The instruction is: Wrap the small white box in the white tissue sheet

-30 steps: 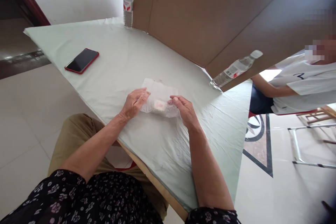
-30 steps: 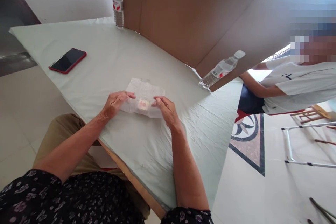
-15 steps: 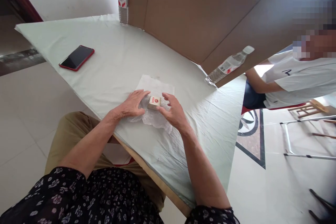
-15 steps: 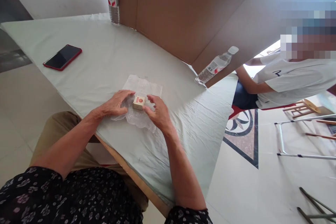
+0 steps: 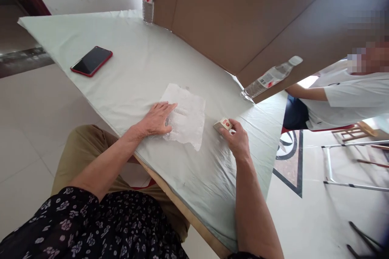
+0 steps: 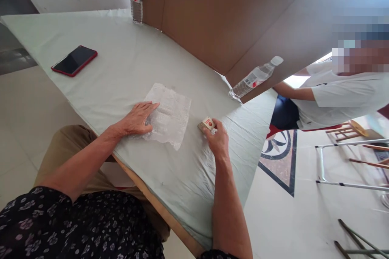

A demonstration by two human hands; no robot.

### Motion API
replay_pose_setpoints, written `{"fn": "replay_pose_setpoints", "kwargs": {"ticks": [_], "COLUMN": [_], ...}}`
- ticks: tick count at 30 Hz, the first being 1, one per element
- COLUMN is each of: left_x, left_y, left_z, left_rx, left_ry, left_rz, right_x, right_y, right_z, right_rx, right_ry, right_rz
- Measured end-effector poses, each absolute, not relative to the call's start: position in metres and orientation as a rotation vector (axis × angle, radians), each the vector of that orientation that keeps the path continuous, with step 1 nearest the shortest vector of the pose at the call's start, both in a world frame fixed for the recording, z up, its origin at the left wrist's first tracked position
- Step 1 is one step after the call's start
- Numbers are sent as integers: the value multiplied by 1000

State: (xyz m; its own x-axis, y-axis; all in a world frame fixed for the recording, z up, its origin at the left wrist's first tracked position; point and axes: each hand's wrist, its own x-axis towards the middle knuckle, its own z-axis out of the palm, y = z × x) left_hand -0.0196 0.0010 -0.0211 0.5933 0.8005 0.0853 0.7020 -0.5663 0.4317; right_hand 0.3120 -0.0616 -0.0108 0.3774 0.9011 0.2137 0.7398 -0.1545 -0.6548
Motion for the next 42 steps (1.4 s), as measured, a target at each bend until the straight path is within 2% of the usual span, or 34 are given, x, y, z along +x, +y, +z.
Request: {"fn": "replay_pose_setpoints", "kwargs": {"ticks": [5,8,11,19,26,37,42], "left_x": [-20,-20,-20,-24,-28,-53,-51], "left_y": [1,1,1,3,-16,-24,-27], "left_z": [-23,-24,-24,-20,-18,-22,-20], "left_rx": [2495,2498,2498,2480,2458,2458,2434], "left_ry": [1211,1223,1225,1217,1239,1234,1230], "left_rz": [390,413,427,386,523,352,364], "right_x": [280,242,220,233,235,234,256], "right_y": [-71,-67,-62,-68,-69,-71,-66], "right_z": [-13,-13,-20,-29,-31,-29,-14], "right_rx": [-1750,-1552,-1548,-1598,-1543,-1501,-1596], "right_ry": [-1562,-1885,-2071,-2346,-2335,-2248,-1835], "right_rz": [-61,97,261,472,502,519,147]}}
